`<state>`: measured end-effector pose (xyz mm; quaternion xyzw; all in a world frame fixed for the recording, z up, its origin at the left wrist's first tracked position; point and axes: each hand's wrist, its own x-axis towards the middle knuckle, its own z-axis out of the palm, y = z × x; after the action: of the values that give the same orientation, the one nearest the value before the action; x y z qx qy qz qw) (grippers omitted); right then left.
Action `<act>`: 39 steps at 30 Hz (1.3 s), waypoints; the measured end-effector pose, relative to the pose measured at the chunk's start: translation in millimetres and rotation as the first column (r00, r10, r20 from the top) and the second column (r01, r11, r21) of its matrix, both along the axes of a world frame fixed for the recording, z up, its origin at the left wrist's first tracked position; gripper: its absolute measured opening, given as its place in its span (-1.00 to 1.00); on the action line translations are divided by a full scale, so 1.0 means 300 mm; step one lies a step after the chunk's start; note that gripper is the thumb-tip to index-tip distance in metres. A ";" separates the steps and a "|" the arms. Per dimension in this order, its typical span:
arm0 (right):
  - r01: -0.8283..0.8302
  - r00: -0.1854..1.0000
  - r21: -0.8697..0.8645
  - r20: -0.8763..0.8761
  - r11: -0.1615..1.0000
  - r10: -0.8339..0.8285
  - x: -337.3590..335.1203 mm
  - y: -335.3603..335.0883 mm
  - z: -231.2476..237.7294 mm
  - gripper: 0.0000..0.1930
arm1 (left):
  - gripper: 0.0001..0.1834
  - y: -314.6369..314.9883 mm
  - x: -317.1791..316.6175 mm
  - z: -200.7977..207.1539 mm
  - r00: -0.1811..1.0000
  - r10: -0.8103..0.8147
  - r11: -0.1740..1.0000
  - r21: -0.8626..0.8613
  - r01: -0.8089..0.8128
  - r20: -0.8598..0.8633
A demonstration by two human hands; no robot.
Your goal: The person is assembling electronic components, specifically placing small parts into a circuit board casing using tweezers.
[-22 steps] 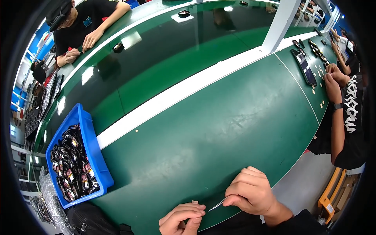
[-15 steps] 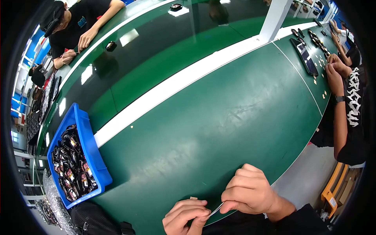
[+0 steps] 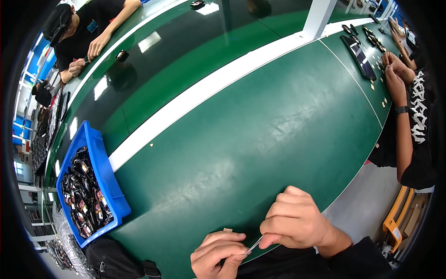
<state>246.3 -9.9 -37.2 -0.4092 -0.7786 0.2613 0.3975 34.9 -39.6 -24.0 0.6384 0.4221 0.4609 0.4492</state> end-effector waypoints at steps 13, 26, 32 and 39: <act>-0.025 1.000 -0.007 -0.012 1.000 0.025 0.002 -0.002 -0.006 -0.69 | -0.89 -0.003 -0.008 0.000 1.000 -0.018 1.000 -0.020 0.019 0.018; -0.034 0.999 -0.004 -0.001 0.999 0.034 0.005 0.001 0.001 -0.69 | -0.86 0.003 -0.013 0.010 0.998 -0.053 0.998 -0.044 0.054 0.026; -0.027 1.000 -0.003 0.011 1.000 0.027 0.005 -0.006 0.002 -0.68 | -0.83 -0.028 -0.010 -0.033 0.999 0.044 0.994 -0.099 -0.042 0.027; -0.043 0.999 -0.001 0.008 0.999 0.043 0.004 0.000 -0.001 -0.67 | -0.86 0.018 -0.027 0.025 0.992 -0.115 0.988 -0.094 0.119 0.044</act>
<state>247.4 -9.9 -37.4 -0.3935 -0.7886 0.2687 0.3886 26.8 -34.3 -16.6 0.6307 0.3972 0.4249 0.5137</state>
